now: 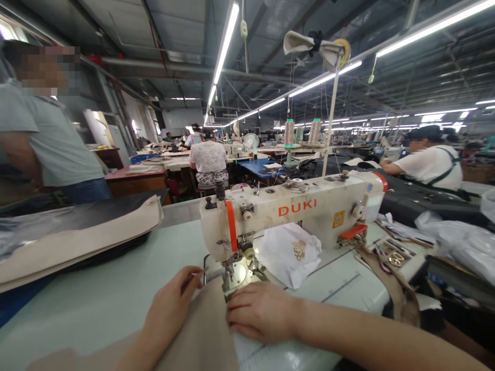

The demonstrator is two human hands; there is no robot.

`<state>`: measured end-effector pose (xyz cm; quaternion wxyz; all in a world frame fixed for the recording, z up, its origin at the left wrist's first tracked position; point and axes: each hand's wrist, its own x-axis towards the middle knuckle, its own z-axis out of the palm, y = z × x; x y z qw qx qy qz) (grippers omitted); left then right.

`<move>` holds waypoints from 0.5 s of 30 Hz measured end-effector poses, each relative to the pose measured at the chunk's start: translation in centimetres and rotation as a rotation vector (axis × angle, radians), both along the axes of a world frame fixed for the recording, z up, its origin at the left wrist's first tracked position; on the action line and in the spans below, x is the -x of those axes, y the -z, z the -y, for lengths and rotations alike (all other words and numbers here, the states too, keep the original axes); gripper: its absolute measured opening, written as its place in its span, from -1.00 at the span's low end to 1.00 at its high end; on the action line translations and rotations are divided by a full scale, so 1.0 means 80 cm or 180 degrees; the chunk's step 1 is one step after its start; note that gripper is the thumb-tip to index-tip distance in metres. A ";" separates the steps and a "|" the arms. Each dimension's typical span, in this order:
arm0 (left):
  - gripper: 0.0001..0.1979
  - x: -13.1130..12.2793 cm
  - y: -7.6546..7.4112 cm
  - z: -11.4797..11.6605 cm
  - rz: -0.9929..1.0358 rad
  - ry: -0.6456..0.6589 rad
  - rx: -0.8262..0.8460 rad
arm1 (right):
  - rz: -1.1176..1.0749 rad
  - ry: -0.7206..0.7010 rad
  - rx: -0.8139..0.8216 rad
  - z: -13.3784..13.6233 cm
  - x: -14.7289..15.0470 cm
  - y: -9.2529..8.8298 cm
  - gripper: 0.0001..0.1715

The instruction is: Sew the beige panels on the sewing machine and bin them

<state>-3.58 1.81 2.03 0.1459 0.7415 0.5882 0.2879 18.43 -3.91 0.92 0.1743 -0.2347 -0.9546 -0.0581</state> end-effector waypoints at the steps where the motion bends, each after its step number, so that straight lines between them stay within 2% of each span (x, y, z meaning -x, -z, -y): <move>1: -0.70 0.001 0.000 0.000 0.0026 -0.0020 0.0013 | 0.0053 0.0026 -0.0040 0.005 -0.005 -0.003 -0.67; 5: -0.71 0.003 0.001 0.000 0.0184 -0.0005 0.0001 | 0.0089 0.0285 0.0006 0.027 -0.043 -0.016 -0.73; 7: -0.71 0.003 0.000 0.002 0.0229 0.0025 -0.0037 | 0.0018 0.0626 0.0118 0.028 -0.073 -0.026 -0.71; 9: -0.70 0.000 -0.002 0.004 0.0256 0.0049 -0.0048 | 0.0000 0.1276 0.0384 0.019 -0.103 -0.035 -0.71; 11: -0.69 -0.003 -0.004 0.008 0.0276 0.0050 -0.0033 | 0.0085 0.2363 0.0685 0.001 -0.128 -0.043 -0.71; 13: -0.68 -0.006 -0.007 0.013 0.0302 0.0038 -0.0024 | 0.0171 0.2927 0.0778 -0.021 -0.145 -0.048 -0.68; 15: -0.67 -0.007 -0.009 0.017 0.0320 0.0025 -0.0027 | 0.0284 0.3225 0.0827 -0.040 -0.150 -0.049 -0.70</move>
